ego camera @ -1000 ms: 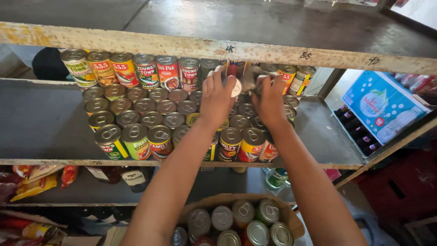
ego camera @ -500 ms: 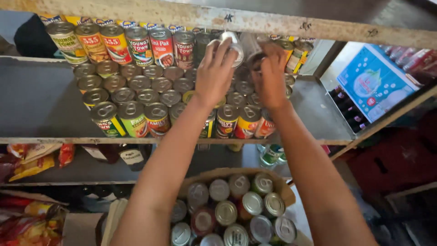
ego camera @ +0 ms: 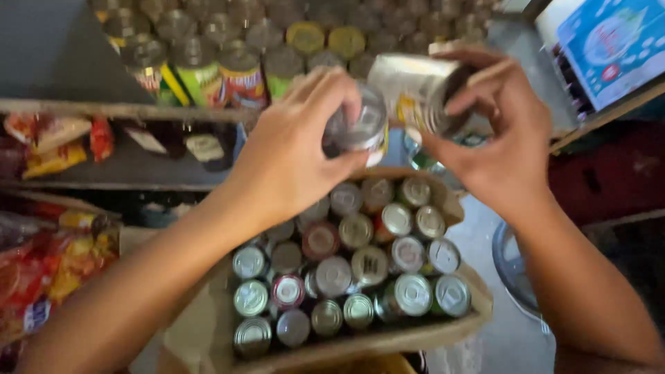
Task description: Arrange canned goods from a cardboard box onto store shelves.
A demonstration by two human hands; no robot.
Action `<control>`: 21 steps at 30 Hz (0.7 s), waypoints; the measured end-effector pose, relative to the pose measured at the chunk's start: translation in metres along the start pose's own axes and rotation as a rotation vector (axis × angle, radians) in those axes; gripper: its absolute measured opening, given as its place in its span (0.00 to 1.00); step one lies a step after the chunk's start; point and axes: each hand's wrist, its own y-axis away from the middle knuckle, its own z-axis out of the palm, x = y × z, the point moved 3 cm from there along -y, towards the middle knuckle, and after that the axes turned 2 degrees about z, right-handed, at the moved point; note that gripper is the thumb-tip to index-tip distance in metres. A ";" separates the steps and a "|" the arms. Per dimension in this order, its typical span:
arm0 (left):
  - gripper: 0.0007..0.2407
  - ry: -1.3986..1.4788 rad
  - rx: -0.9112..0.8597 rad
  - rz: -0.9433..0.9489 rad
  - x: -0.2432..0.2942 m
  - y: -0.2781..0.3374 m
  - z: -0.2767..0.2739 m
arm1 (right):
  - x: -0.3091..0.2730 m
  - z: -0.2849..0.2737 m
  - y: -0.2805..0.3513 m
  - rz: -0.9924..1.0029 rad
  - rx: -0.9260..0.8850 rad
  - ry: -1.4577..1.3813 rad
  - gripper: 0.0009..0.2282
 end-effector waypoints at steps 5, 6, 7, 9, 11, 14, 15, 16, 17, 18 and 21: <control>0.18 0.282 -0.333 -0.248 0.030 0.067 0.002 | 0.005 0.003 0.085 0.491 -0.223 -0.325 0.19; 0.18 0.287 -0.340 -0.255 0.037 0.078 0.002 | 0.004 0.007 0.099 0.502 -0.224 -0.329 0.19; 0.18 0.376 -0.439 -0.390 0.043 0.091 0.005 | 0.005 0.013 0.114 0.602 -0.296 -0.332 0.19; 0.17 0.460 -0.534 -0.517 0.049 0.108 0.010 | 0.001 0.023 0.130 0.694 -0.365 -0.332 0.20; 0.18 0.521 -0.635 -0.581 0.051 0.123 0.018 | -0.008 0.038 0.140 0.815 -0.574 -0.216 0.22; 0.20 0.417 -0.849 -0.921 0.052 0.117 0.017 | -0.024 0.051 0.153 0.668 -0.750 -0.050 0.23; 0.20 0.416 -0.843 -0.922 0.048 0.129 0.023 | -0.030 0.054 0.150 0.663 -0.753 -0.049 0.23; 0.20 0.431 -0.682 -0.740 0.046 0.136 0.026 | -0.039 0.057 0.147 0.562 -0.812 0.021 0.23; 0.20 0.439 -0.521 -0.558 0.045 0.143 0.029 | -0.047 0.061 0.145 0.459 -0.869 0.091 0.22; 0.20 0.441 -0.522 -0.561 0.047 0.145 0.030 | -0.047 0.061 0.147 0.463 -0.872 0.089 0.22; 0.18 0.460 -0.638 -0.525 0.056 0.150 0.033 | -0.044 0.056 0.151 0.459 -0.880 0.103 0.17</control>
